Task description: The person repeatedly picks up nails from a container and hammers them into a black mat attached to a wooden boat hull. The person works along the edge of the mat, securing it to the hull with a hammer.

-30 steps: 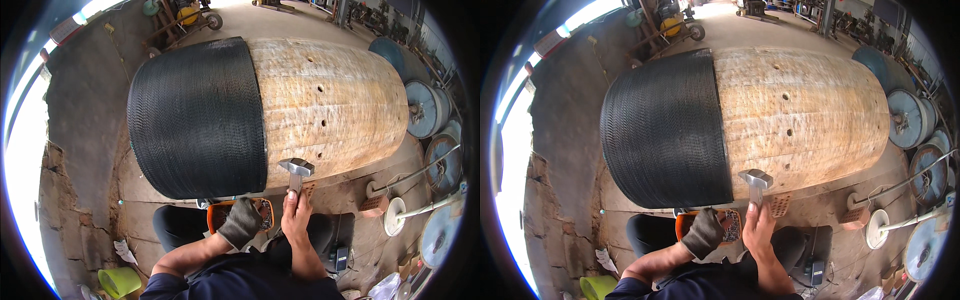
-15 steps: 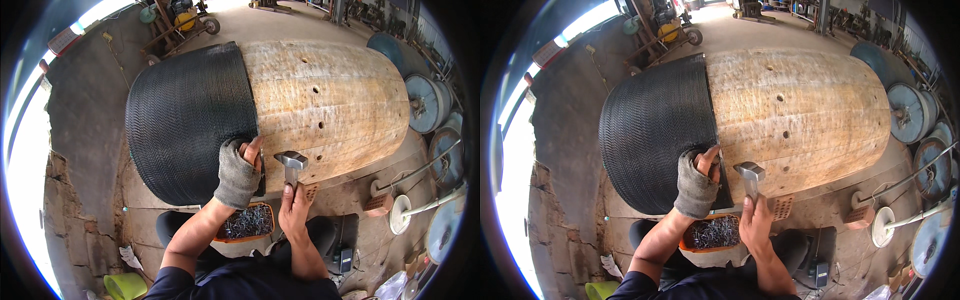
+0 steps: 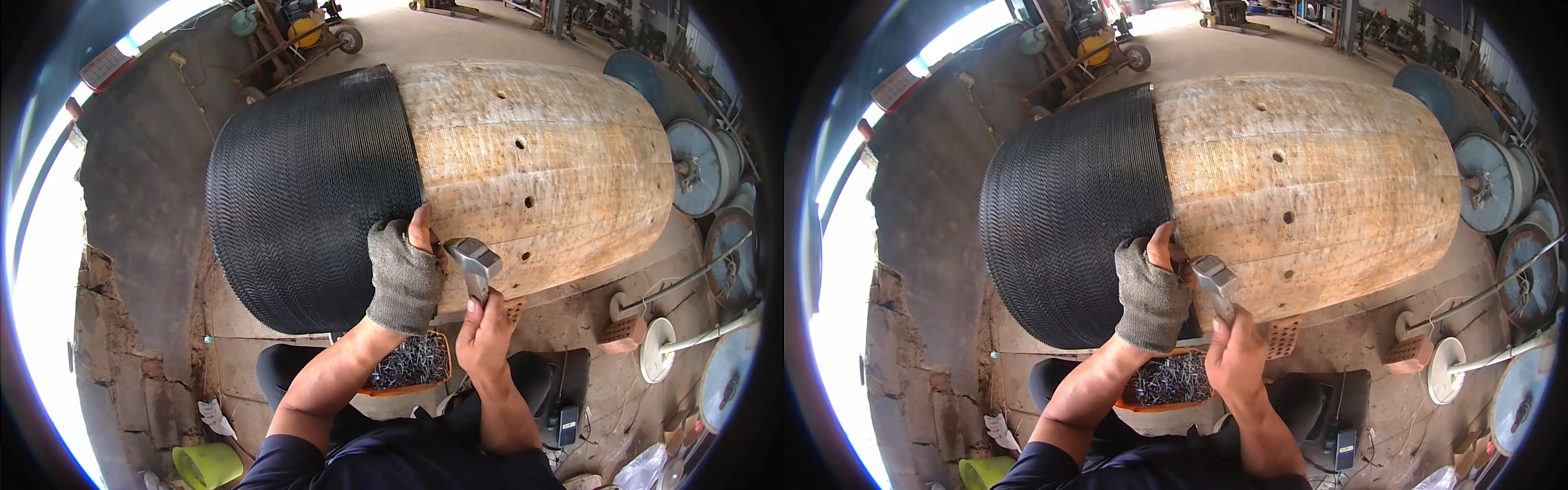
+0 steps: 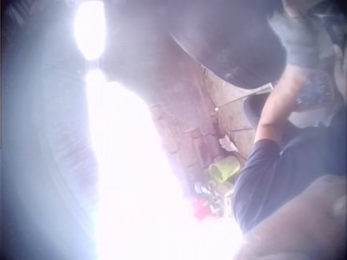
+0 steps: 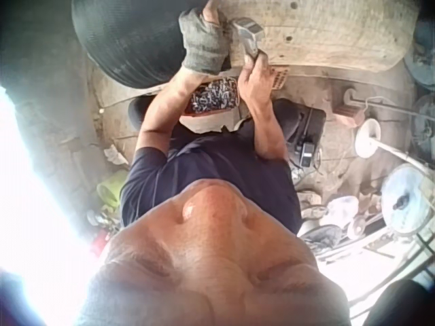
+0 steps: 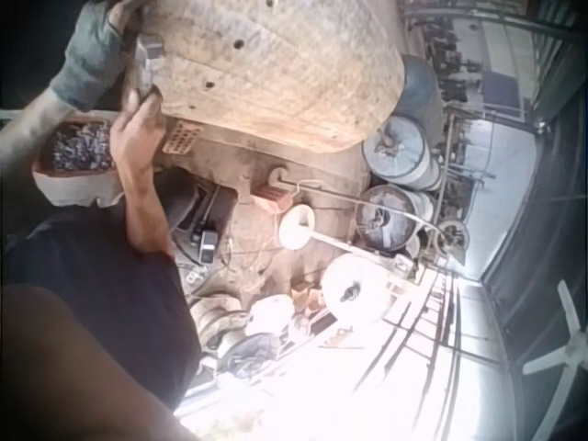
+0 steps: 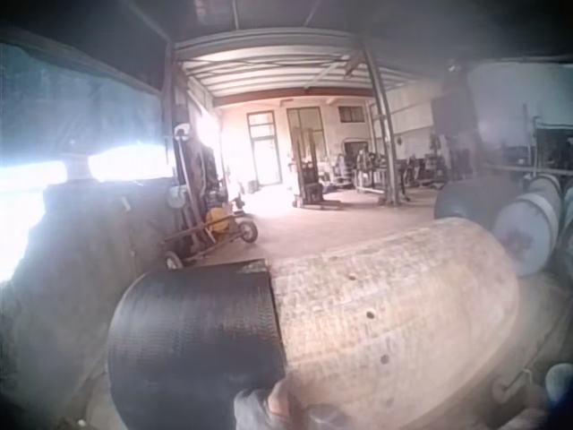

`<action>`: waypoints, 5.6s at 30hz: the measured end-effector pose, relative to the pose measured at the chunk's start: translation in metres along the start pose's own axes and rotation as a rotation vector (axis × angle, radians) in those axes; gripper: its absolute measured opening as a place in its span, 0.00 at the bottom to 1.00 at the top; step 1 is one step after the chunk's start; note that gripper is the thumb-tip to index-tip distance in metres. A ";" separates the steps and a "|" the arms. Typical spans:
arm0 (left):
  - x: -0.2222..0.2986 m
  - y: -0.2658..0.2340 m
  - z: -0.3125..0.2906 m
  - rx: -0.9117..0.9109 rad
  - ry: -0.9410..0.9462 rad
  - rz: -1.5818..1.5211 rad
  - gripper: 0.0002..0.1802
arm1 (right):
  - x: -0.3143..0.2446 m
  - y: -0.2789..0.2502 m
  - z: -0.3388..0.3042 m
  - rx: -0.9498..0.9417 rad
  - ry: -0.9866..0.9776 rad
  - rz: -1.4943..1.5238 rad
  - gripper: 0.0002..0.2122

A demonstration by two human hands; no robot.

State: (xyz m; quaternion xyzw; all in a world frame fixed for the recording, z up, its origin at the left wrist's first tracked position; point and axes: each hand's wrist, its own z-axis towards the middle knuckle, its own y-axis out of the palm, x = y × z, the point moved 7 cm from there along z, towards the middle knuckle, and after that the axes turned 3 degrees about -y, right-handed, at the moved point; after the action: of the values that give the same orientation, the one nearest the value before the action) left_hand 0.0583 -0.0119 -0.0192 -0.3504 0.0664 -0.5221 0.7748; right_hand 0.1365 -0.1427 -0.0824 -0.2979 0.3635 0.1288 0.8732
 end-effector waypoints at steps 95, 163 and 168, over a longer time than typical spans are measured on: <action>-0.071 -0.054 0.023 0.287 0.244 0.329 0.22 | 0.020 0.017 -0.021 -0.019 -0.011 -0.260 0.10; 0.002 0.002 -0.168 -0.660 0.107 -0.012 0.08 | 0.010 -0.021 -0.059 0.254 -0.228 0.126 0.18; -0.002 -0.050 -0.080 -0.102 0.210 -0.139 0.17 | 0.050 0.025 -0.062 -0.093 0.223 -0.166 0.09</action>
State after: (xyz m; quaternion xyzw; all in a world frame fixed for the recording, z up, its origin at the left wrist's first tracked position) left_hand -0.0180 -0.0585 -0.0484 -0.3366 0.1491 -0.6042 0.7067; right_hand 0.1259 -0.1605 -0.1635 -0.3794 0.4258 0.0390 0.8205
